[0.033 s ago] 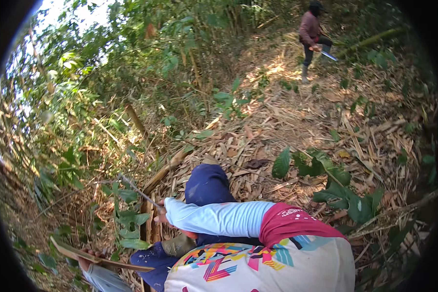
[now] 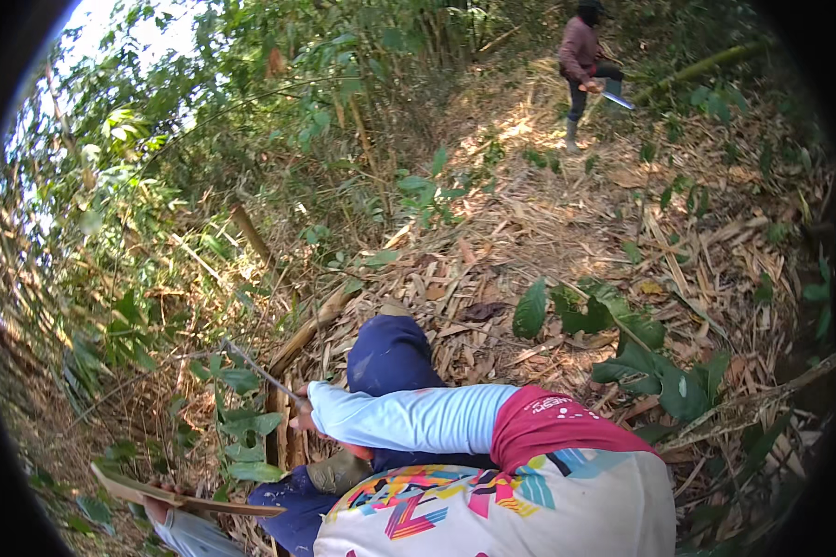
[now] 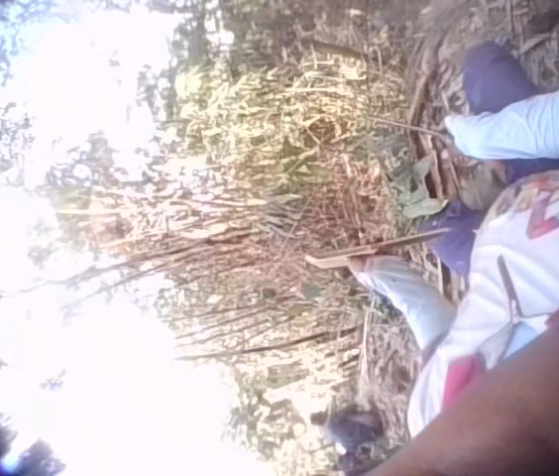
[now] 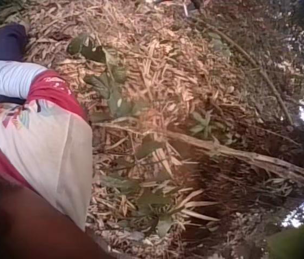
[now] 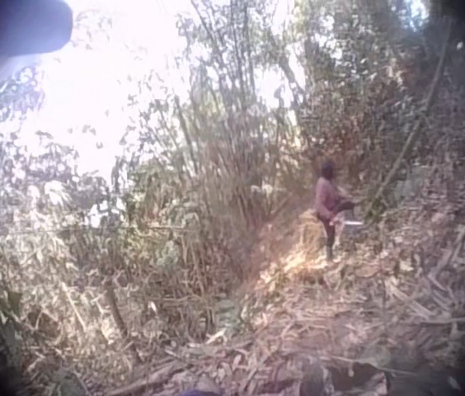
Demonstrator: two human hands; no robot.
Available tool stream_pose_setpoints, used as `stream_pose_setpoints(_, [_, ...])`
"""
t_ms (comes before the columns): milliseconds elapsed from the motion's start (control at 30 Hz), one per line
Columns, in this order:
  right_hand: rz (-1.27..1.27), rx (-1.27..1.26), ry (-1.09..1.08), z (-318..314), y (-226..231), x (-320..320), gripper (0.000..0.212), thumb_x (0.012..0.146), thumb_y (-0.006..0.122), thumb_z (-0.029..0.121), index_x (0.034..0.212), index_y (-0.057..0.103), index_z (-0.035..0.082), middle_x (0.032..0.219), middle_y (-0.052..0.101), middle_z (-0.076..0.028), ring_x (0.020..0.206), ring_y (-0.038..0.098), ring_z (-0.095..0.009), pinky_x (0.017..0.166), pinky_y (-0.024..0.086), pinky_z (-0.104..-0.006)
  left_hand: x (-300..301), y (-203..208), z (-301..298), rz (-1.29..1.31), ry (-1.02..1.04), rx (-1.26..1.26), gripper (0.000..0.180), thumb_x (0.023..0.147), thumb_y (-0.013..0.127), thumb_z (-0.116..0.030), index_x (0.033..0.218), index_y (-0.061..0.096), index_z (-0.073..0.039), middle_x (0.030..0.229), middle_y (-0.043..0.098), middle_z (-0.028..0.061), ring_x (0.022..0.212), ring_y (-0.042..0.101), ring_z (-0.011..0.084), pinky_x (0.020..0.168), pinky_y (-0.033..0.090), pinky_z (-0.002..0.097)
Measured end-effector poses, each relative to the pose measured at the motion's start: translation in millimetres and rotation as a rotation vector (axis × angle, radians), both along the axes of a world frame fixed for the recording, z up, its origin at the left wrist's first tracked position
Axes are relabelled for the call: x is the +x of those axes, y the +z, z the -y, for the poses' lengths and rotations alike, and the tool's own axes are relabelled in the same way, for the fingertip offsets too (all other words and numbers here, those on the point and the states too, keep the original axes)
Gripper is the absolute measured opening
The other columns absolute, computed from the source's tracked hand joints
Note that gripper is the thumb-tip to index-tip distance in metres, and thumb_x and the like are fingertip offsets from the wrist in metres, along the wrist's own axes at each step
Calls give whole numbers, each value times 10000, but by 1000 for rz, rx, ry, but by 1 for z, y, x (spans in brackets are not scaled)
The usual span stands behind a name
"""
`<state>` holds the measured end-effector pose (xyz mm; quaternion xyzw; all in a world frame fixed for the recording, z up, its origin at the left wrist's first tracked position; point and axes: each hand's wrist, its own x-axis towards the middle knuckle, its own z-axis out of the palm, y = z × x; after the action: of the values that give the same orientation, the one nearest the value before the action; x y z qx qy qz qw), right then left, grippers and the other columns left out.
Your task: The person sits on the ground in a bamboo forest and uses a large knife to shave and shape a piece of bamboo. They hold the bamboo in their left hand and repeatedly scrape the surface with the knife in their right hand to remove the outer layer and smooth the wood.
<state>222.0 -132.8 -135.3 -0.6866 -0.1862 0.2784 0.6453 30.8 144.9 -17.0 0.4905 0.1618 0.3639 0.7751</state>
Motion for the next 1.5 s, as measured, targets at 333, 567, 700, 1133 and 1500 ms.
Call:
stream_pose_setpoints(333, [-145, 159, -49, 37, 12, -4, 696, 808, 768, 201, 1336, 382, -36, 771, 516, -45, 502, 496, -148, 448, 418, -324, 57, -12, 26, -39, -50, 84, 387, 929, 561, -215, 1290, 488, -95, 978, 562, 73, 713, 549, 198, 636, 514, 341])
stream_pose_setpoints(567, [-265, 159, -44, 19, 10, -21, 687, 762, 803, 175, 1306, 418, 5, 858, 565, -63, 625, 567, -183, 533, 474, -349, 33, -29, 39, -89, -20, 107, 405, 934, 537, -122, 1327, 459, -67, 1029, 539, 71, 744, 525, 179, 650, 502, 299])
stream_pose_setpoints(700, [-278, 265, -153, 67, 34, 5, 599, 817, 757, 130, 1292, 399, 49, 809, 574, -40, 563, 539, -149, 467, 477, -334, 26, -37, 8, -11, -180, -37, 504, 906, 585, -65, 1375, 401, -72, 1034, 556, 71, 788, 559, 191, 686, 530, 339])
stream_pose_setpoints(1133, [-394, 396, -179, 52, 30, 5, 603, 826, 706, 64, 1292, 323, 74, 825, 548, -85, 611, 542, -157, 511, 491, -342, -51, -34, 15, -8, 188, -38, 348, 1004, 489, -370, 1223, 485, -99, 865, 571, 39, 681, 585, 194, 595, 550, 381])
stream_pose_setpoints(1500, [-409, 312, -162, 42, 23, 3, 513, 830, 652, 41, 1247, 358, 87, 876, 544, -87, 655, 520, -154, 540, 485, -351, -96, -66, -18, 39, 234, -85, 398, 973, 571, -356, 1232, 465, -72, 948, 557, 68, 795, 581, 214, 710, 533, 409])
